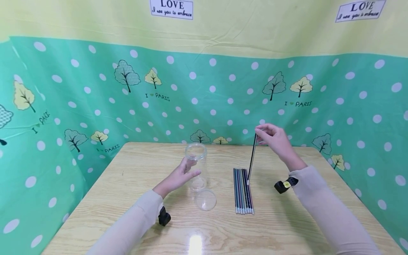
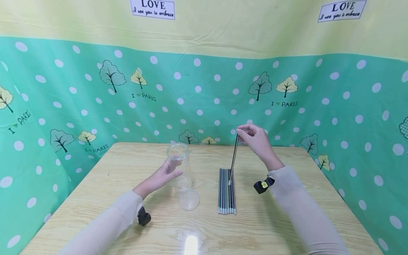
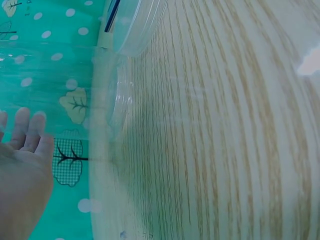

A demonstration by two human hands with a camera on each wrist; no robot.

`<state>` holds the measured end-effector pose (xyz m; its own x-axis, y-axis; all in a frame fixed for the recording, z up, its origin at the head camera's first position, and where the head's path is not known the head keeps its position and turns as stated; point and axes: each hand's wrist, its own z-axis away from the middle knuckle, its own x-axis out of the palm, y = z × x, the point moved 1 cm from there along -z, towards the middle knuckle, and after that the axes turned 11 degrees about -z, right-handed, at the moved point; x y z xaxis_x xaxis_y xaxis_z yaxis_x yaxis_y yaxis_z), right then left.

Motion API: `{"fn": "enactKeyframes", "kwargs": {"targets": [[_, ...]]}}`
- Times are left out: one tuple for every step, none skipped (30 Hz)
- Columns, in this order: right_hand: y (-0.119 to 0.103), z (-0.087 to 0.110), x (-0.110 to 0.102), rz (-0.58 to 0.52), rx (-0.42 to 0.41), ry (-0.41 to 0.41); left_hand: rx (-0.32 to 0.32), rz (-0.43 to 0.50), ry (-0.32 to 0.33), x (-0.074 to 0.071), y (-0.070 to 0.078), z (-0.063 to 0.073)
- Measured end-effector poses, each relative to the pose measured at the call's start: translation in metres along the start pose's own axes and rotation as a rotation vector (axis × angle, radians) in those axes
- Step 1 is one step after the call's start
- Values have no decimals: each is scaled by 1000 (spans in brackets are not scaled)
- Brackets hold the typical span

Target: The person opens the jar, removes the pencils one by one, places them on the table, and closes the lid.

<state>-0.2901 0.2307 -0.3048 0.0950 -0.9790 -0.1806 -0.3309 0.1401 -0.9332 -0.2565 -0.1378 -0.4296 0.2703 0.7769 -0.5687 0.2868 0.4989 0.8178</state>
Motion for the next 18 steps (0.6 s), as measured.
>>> {"fn": "enactKeyframes", "kwargs": {"targets": [[2,0,-1,3,17,-2,0,-2,0,0,0,0],[5,1,-2,7,35,-6,-2,-5,1,1,0,0],[7,1,-3,14,53,-12,-4,-8,1,1,0,0],[10,1,-5,21,72,-21,-6,-9,2,1,0,0],[13,0,-6,29,91,-30,-6,-10,3,1,-1,0],[15,0,-7,37,112,-37,-7,-7,2,1,-1,0],[18,0,-8,45,129,-44,-8,-5,1,2,-1,0],[21,0,-9,49,143,-49,-11,-3,-1,2,-1,0],[24,0,-10,51,156,-51,-10,0,-3,2,-1,0],[27,0,-11,52,168,-51,-10,2,-5,2,-1,0],[29,0,-12,51,178,-49,-8,4,-7,2,-1,1],[31,0,-13,54,186,-48,-9,4,-9,2,0,1],[33,0,-14,54,196,-49,-8,2,-9,1,0,1],[35,0,-15,54,207,-50,-5,1,-8,1,0,1],[37,0,-15,58,216,-55,-2,1,-8,1,0,1],[38,0,-16,61,228,-61,-1,-1,-8,1,0,0],[40,0,-16,65,239,-69,0,-2,-8,0,0,0],[42,-1,-16,68,250,-78,0,-2,-8,0,0,0]]}}
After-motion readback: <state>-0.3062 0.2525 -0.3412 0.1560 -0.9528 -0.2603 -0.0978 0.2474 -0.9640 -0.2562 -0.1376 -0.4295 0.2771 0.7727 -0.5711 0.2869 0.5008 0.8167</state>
